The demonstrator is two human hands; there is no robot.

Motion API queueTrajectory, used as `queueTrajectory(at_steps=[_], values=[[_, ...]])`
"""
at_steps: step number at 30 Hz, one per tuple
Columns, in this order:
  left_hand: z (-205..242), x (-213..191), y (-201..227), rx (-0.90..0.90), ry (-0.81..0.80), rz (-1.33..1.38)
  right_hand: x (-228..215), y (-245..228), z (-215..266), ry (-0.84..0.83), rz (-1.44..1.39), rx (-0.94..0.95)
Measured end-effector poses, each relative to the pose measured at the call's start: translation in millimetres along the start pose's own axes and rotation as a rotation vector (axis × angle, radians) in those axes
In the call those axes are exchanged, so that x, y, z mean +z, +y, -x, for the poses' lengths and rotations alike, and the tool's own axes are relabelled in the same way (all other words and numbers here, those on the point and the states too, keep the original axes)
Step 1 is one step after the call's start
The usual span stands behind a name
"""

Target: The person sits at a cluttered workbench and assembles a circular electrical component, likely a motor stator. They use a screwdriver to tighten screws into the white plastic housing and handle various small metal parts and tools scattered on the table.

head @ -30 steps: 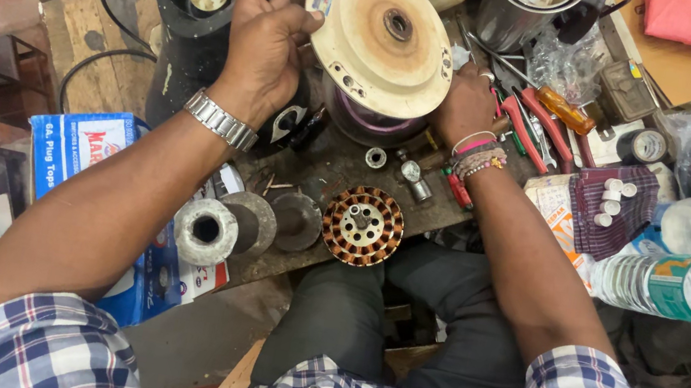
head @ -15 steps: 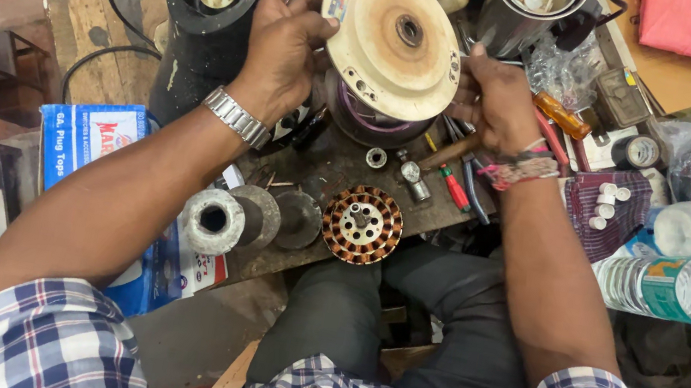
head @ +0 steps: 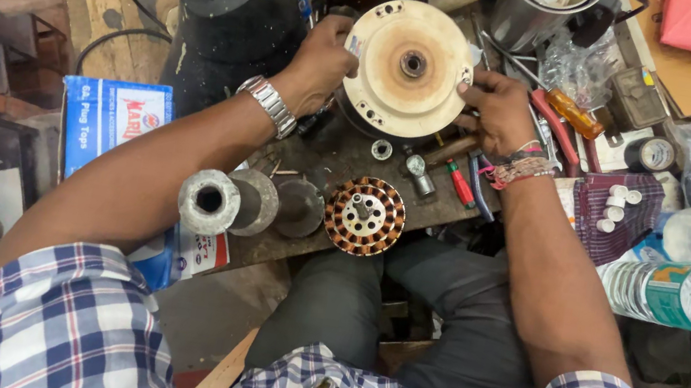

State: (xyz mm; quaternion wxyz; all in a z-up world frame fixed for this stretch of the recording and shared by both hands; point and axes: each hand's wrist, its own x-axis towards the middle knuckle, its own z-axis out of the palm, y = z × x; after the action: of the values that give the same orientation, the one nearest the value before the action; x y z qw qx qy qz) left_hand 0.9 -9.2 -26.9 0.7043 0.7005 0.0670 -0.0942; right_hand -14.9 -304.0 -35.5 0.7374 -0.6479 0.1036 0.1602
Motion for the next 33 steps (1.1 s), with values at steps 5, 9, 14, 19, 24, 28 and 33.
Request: queueTrajectory(at_steps=[5,9,14,19,24,28,33], values=[[0,4,0,0.001,-0.017,0.024,-9,5,-8,0.011,-0.007,-0.035],[1,1,1,-0.001,-0.033,0.06,-11,1,-5,-0.027,-0.011,-0.014],[-3,-2,7,-0.021,-0.002,0.017,-5,-6,1,-0.068,-0.082,0.031],[6,-8,20,-0.015,-0.03,0.084,-3,-2,-5,-0.026,-0.069,-0.043],[13,-5,22,-0.044,-0.034,0.08,-5,9,-13,0.004,-0.027,-0.037],[18,-2,21,-0.047,0.021,-0.155,-3,21,-22,0.02,0.02,-0.057],[24,7,16,-0.03,0.039,-0.18,2,29,-35,0.043,0.043,-0.063]])
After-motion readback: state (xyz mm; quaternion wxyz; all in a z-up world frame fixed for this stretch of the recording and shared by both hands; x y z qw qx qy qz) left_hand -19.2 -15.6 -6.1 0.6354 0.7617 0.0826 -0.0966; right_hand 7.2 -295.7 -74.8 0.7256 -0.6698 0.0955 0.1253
